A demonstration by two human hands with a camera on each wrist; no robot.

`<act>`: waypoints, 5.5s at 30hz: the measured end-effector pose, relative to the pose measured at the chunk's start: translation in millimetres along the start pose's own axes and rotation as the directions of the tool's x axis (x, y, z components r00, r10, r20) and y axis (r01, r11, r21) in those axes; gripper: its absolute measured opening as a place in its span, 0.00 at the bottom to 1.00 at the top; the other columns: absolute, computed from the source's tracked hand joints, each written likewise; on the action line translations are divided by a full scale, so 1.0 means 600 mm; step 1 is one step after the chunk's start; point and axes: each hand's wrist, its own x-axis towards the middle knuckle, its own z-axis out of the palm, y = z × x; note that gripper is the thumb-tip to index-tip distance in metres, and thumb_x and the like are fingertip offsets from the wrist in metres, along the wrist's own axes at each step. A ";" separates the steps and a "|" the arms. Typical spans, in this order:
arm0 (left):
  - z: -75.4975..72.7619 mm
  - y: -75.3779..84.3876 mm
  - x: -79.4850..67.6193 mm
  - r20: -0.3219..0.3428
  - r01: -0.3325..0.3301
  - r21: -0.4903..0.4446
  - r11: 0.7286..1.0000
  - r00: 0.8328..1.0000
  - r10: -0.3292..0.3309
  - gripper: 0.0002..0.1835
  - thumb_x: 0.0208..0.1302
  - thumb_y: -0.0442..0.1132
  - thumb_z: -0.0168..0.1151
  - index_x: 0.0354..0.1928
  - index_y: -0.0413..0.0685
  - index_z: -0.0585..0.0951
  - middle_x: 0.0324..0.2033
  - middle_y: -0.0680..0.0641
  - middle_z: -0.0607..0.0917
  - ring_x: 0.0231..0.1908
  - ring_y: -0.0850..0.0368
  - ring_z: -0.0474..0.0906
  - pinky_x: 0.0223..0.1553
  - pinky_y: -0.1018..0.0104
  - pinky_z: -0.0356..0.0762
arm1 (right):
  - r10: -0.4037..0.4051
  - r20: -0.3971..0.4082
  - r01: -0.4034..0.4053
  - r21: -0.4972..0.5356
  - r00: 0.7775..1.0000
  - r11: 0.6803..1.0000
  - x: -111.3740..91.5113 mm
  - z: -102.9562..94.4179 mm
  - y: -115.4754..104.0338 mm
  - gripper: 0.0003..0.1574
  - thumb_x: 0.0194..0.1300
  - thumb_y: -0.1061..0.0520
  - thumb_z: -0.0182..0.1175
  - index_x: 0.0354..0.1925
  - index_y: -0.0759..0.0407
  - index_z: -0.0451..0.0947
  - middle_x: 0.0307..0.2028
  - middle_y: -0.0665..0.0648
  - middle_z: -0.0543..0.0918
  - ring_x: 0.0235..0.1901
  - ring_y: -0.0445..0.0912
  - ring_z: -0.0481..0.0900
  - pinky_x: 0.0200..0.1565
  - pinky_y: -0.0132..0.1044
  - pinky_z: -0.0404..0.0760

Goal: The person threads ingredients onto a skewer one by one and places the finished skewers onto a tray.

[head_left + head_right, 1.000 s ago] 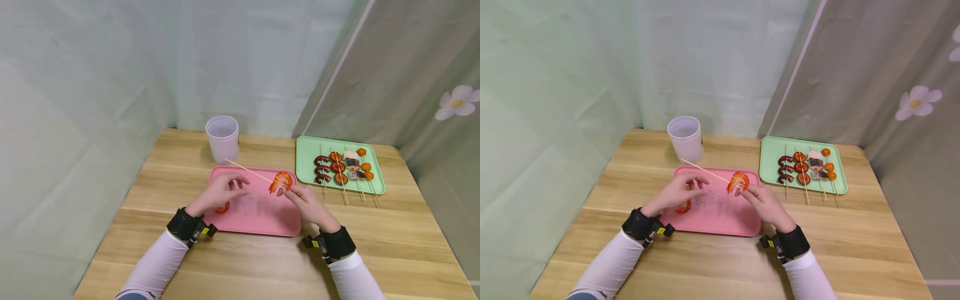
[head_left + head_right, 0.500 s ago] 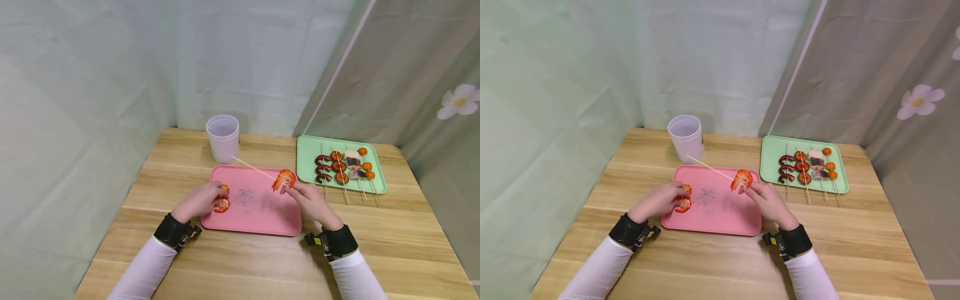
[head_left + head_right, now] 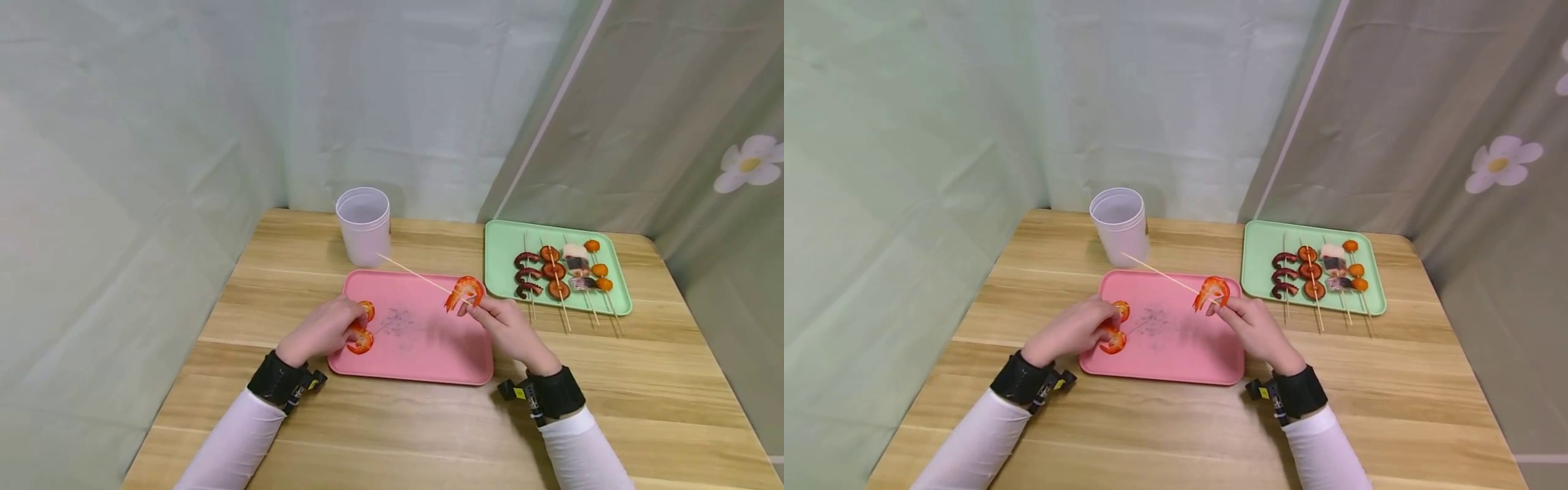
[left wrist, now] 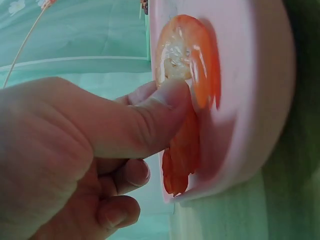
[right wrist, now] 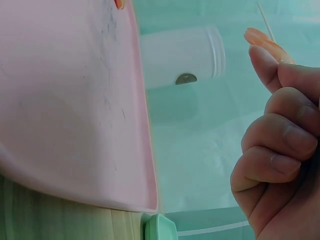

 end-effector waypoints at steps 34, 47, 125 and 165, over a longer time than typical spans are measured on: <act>-0.020 0.023 0.035 -0.120 -0.050 -0.973 0.225 0.943 -0.310 0.17 0.83 0.29 0.51 0.68 0.36 0.66 0.37 0.47 0.88 0.27 0.61 0.77 0.28 0.71 0.76 | 0.004 0.161 -0.018 0.088 0.987 0.996 -0.006 0.000 0.012 0.14 0.81 0.63 0.58 0.39 0.57 0.89 0.25 0.48 0.74 0.28 0.39 0.69 0.34 0.35 0.68; -0.029 0.026 0.031 -0.120 -0.062 -0.976 0.210 0.953 -0.277 0.15 0.84 0.30 0.52 0.66 0.38 0.68 0.38 0.48 0.88 0.29 0.61 0.78 0.29 0.73 0.78 | 0.037 0.174 -0.047 0.057 0.984 0.997 -0.004 -0.001 0.007 0.14 0.81 0.62 0.57 0.40 0.58 0.89 0.28 0.56 0.79 0.29 0.40 0.71 0.36 0.36 0.70; -0.010 -0.011 0.029 -0.117 0.267 -0.292 0.918 0.943 -0.312 0.15 0.61 0.32 0.78 0.47 0.37 0.86 0.40 0.41 0.81 0.41 0.46 0.77 0.45 0.50 0.78 | 0.167 0.171 -0.176 0.039 0.971 0.984 -0.004 0.000 0.001 0.16 0.84 0.57 0.54 0.44 0.58 0.88 0.24 0.46 0.66 0.26 0.43 0.66 0.33 0.37 0.65; -0.049 0.036 0.042 -0.043 0.138 -0.916 0.378 0.900 -0.433 0.20 0.76 0.36 0.67 0.64 0.33 0.79 0.39 0.46 0.88 0.35 0.61 0.81 0.34 0.72 0.76 | 0.126 0.214 -0.143 0.064 0.969 0.988 -0.005 -0.011 -0.003 0.17 0.82 0.58 0.56 0.39 0.59 0.90 0.31 0.58 0.80 0.33 0.43 0.74 0.39 0.37 0.73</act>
